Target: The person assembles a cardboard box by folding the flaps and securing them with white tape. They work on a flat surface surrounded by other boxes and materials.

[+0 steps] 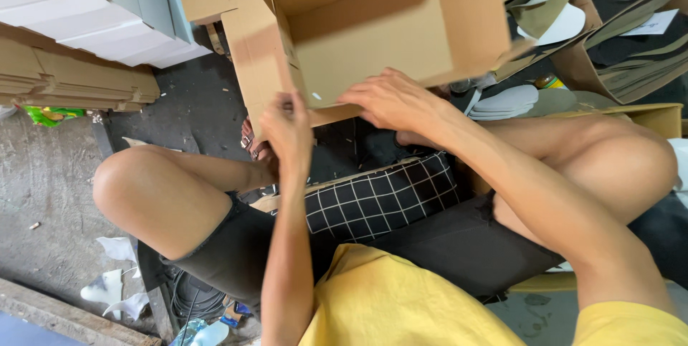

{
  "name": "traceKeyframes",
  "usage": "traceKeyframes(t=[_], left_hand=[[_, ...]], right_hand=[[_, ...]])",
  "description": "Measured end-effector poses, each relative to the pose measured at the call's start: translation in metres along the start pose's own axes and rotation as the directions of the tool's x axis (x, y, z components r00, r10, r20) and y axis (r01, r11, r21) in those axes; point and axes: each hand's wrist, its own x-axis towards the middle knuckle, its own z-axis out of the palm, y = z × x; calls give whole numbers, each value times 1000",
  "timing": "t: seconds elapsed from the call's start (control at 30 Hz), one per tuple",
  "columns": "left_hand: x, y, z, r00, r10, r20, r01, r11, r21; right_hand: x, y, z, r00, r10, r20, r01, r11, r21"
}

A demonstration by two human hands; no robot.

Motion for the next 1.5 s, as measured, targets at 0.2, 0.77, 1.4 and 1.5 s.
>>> traceKeyframes(t=[0.2,0.77,1.4,1.5], left_hand=[[68,-18,-22,948,228,-221,-234,972,1],[-49,-18,32,542,719,434,-822,561,97],[-25,-13,-22,872,485,57,-410,791,-454],[-24,-25,-14,887,460,34,-395,797,-456]], right_hand=[[0,46,56,952,174,-253,-245,928,-281],[-41,33,24,983,148,108,-132,981,-144],[-16,53,42,992,27,-125,-27,1000,2],[-12,57,50,988,53,-142,-56,998,-15]])
